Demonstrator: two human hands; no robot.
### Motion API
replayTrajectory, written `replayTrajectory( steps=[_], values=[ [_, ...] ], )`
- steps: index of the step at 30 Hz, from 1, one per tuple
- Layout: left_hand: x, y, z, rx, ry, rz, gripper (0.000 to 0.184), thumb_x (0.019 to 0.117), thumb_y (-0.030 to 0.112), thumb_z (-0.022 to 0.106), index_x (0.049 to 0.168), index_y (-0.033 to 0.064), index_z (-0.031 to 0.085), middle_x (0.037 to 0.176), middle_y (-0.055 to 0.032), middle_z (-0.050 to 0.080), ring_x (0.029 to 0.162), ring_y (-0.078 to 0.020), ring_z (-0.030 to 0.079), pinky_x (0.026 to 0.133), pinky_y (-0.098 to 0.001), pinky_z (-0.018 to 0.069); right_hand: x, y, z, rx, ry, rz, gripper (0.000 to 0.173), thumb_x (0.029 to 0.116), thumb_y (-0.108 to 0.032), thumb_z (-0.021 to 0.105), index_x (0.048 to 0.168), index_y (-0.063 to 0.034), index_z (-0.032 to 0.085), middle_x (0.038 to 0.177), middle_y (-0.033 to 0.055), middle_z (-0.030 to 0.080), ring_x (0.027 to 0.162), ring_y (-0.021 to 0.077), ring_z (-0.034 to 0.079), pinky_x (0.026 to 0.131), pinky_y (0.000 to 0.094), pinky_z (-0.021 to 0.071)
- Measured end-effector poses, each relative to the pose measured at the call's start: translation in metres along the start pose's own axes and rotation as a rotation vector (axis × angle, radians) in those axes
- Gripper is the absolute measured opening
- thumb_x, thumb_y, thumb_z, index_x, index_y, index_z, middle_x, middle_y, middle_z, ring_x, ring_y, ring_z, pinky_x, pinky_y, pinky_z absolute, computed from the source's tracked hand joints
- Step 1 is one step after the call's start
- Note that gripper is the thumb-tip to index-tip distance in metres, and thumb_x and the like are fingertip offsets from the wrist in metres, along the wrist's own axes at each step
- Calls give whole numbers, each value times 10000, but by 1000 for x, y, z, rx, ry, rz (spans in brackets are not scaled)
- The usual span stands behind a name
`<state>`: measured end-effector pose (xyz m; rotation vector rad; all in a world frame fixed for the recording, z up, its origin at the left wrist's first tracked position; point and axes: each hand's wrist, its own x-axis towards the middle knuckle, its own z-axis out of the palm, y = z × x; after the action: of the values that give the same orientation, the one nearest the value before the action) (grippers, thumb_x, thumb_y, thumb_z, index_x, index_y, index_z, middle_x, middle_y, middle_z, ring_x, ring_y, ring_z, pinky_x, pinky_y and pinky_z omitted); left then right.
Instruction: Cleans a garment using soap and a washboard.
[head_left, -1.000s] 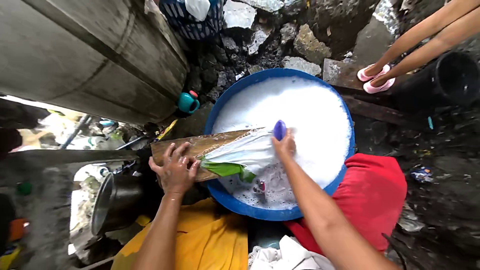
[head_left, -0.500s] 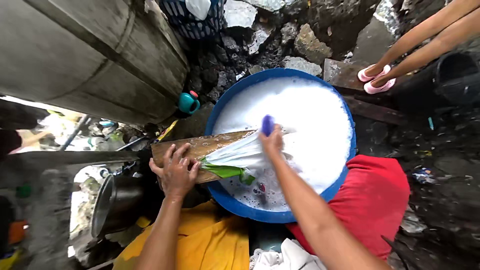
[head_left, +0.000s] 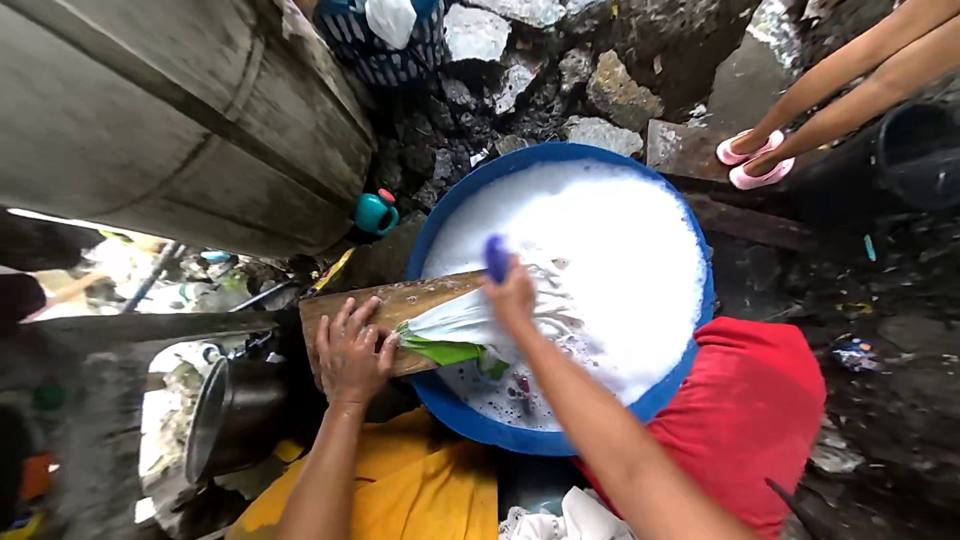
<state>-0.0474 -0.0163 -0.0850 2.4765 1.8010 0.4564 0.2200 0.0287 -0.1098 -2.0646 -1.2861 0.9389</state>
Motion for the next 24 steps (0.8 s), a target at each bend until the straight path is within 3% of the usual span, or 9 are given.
replayTrajectory(
  steps=[2, 4, 9, 12, 14, 16, 18, 22, 24],
  values=[
    [-3, 0, -2, -2, -11, -10, 382, 955, 313, 553, 973, -24, 732, 1460, -167, 588, 1444, -442, 427, 1186, -680, 210, -65, -48, 41, -9, -198, -285, 580, 894, -320, 781, 1367, -33, 606, 1257, 240, 666, 1141, 400, 664, 940, 566, 562],
    [-4, -1, -2, -8, -7, -1, 373, 928, 272, 561, 1050, -33, 738, 1447, -186, 594, 1441, -451, 429, 1177, -691, 216, -82, -54, 48, -65, -315, -445, 584, 903, -365, 772, 1388, -79, 616, 1262, 238, 660, 1125, 403, 665, 898, 550, 565],
    [-2, -1, 0, -16, -11, -5, 446, 992, 384, 508, 907, 12, 737, 1483, -128, 579, 1461, -418, 414, 1195, -673, 195, 27, 57, -43, -73, -23, 29, 660, 938, -324, 745, 1450, 23, 515, 1346, 317, 602, 1246, 474, 600, 1032, 631, 477],
    [-2, 2, -1, -16, -20, -8, 454, 994, 386, 502, 899, 7, 732, 1486, -124, 576, 1467, -417, 405, 1193, -677, 188, 41, 58, -45, -41, 95, 166, 707, 916, -326, 761, 1464, 15, 473, 1308, 328, 613, 1208, 503, 608, 992, 667, 480],
    [2, 4, -4, -13, -32, -12, 450, 992, 378, 519, 915, -8, 737, 1478, -139, 580, 1464, -427, 404, 1191, -688, 184, -5, 5, -3, -9, 36, -23, 622, 905, -311, 769, 1392, 17, 563, 1254, 281, 662, 1163, 441, 655, 972, 619, 525],
    [0, 3, -6, -17, -45, -16, 368, 966, 300, 563, 954, -26, 735, 1472, -149, 582, 1462, -432, 403, 1188, -691, 190, -69, -40, 36, -32, -186, -276, 557, 902, -342, 777, 1349, -47, 622, 1225, 236, 680, 1120, 396, 675, 922, 575, 564],
    [-3, 3, -5, -32, -48, -8, 328, 929, 236, 575, 999, -40, 738, 1474, -157, 578, 1461, -439, 403, 1178, -703, 194, -91, -40, 43, -114, -343, -403, 573, 912, -406, 758, 1399, -139, 619, 1228, 216, 672, 1113, 387, 669, 867, 547, 572],
    [-1, 2, -3, -37, -46, -18, 418, 988, 352, 530, 918, -6, 736, 1485, -143, 572, 1473, -423, 391, 1195, -687, 170, -23, 57, -24, -40, -85, -118, 605, 916, -294, 765, 1394, 29, 584, 1310, 303, 633, 1243, 445, 611, 1060, 593, 482],
    [-1, 2, -3, -31, -26, -14, 419, 987, 356, 527, 914, -1, 733, 1489, -136, 570, 1474, -419, 392, 1195, -685, 169, 12, 97, -61, -40, 58, 142, 695, 930, -312, 757, 1451, 58, 482, 1336, 340, 591, 1274, 486, 572, 1067, 631, 451]
  ],
)
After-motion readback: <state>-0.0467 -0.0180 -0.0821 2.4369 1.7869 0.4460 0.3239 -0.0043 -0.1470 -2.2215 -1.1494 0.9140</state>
